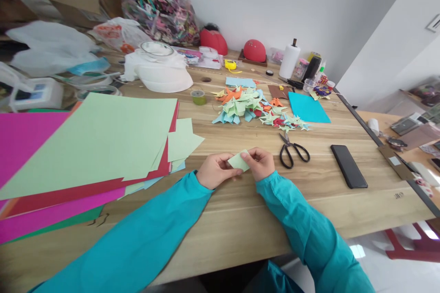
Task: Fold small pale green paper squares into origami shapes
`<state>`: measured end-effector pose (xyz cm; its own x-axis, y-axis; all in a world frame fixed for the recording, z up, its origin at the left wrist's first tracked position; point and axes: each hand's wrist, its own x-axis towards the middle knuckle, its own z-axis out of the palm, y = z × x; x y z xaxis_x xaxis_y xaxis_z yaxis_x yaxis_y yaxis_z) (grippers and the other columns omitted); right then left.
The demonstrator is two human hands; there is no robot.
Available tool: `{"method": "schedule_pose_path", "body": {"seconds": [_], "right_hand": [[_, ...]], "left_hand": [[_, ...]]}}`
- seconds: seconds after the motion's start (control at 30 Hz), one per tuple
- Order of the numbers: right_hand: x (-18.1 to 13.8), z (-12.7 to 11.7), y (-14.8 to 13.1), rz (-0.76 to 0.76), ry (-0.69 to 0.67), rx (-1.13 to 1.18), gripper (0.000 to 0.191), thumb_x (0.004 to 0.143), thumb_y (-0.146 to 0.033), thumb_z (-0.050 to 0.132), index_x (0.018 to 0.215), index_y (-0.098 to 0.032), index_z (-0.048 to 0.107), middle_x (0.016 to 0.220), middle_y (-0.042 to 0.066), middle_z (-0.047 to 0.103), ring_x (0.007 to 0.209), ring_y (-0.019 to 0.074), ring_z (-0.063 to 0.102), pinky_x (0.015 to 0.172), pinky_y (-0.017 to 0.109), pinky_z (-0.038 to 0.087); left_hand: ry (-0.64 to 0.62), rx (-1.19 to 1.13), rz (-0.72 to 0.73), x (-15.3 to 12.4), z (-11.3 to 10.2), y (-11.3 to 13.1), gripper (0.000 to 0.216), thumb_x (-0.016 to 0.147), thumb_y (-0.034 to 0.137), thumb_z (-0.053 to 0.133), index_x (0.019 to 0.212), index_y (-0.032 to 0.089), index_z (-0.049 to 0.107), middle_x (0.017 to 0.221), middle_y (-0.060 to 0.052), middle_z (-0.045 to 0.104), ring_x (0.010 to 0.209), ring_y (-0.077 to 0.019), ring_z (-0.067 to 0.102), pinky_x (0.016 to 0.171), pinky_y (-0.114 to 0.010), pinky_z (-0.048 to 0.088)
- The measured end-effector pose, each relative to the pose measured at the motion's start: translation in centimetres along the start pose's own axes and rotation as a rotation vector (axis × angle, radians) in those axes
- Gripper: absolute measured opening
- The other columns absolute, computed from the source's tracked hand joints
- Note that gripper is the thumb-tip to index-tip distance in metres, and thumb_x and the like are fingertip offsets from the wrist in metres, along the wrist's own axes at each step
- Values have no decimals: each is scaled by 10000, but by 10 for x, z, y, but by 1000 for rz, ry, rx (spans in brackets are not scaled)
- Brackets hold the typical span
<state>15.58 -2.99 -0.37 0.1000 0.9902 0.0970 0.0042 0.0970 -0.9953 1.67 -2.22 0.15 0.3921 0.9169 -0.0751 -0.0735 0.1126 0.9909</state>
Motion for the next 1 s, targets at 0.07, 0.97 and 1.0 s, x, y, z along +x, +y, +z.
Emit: {"method": "schedule_pose_path", "body": {"seconds": [0.07, 0.97, 1.0], "right_hand": [[2, 0, -1, 19, 42, 15, 292, 581, -426, 677, 583, -148, 584, 490, -13, 557, 420, 79, 452, 386, 204, 361], [6, -4, 2, 84, -5, 76, 284, 525, -410, 714, 572, -155, 597, 485, -26, 554, 422, 75, 445, 401, 204, 351], [6, -4, 1, 95, -16, 88, 285, 521, -410, 716, 574, -156, 599, 496, -24, 564, 431, 77, 454, 414, 207, 360]], "left_hand": [[9, 14, 6, 0, 0, 1, 231, 445, 185, 756, 599, 126, 595, 465, 18, 590, 418, -123, 556, 429, -230, 463], [147, -196, 12, 5, -7, -4, 245, 564, 376, 691, 588, 137, 642, 491, 6, 581, 455, -136, 550, 467, -272, 493], [147, -178, 20, 4, -7, -4, 239, 567, 374, 689, 580, 140, 642, 496, 4, 585, 458, -135, 549, 468, -271, 491]]}}
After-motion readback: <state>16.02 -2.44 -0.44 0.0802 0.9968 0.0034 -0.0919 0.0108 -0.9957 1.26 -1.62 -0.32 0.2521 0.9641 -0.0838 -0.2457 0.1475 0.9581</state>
